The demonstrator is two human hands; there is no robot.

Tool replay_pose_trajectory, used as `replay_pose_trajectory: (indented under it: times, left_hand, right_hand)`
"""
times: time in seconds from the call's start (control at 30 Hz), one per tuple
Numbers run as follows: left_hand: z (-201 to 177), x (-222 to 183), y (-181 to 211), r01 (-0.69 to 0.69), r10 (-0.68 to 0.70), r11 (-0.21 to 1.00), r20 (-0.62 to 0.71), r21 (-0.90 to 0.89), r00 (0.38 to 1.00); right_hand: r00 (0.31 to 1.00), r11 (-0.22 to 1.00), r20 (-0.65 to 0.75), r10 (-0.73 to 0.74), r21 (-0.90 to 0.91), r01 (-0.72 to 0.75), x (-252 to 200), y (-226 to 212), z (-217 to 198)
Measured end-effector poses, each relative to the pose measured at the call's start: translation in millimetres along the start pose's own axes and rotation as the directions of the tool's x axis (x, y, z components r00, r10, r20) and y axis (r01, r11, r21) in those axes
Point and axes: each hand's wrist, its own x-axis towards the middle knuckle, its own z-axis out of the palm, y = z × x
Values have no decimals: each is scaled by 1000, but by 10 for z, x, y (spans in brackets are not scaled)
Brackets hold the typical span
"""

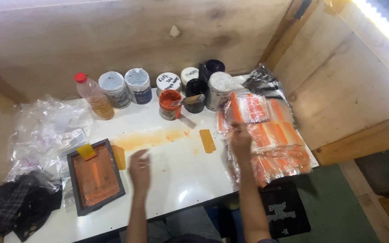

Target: Manual screen printing onto plastic sheets using a small frame and ink.

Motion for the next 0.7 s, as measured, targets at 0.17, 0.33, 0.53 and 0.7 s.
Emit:
replay_pose_trajectory:
  times: [0.17,0.33,0.53,0.7]
  left_hand:
    - [-1110,82,384,236,-200,968,-304,86,931]
    - [-1969,90,-857,91,189,585,-245,806,951]
    - [-1982,20,-873,147,71,627,-244,765,967]
    - [-1771,2,-769,90,139,707,-263,702,955]
  right_hand:
    - [974,994,205,100,27,-108,-344,446,793]
    - [923,965,291,254,-8,-263,-559,650,1008]
    - [932,953,238,274,64,-296,-601,680,1004]
    - [925,942,235,298,84,-325,-621,628,965]
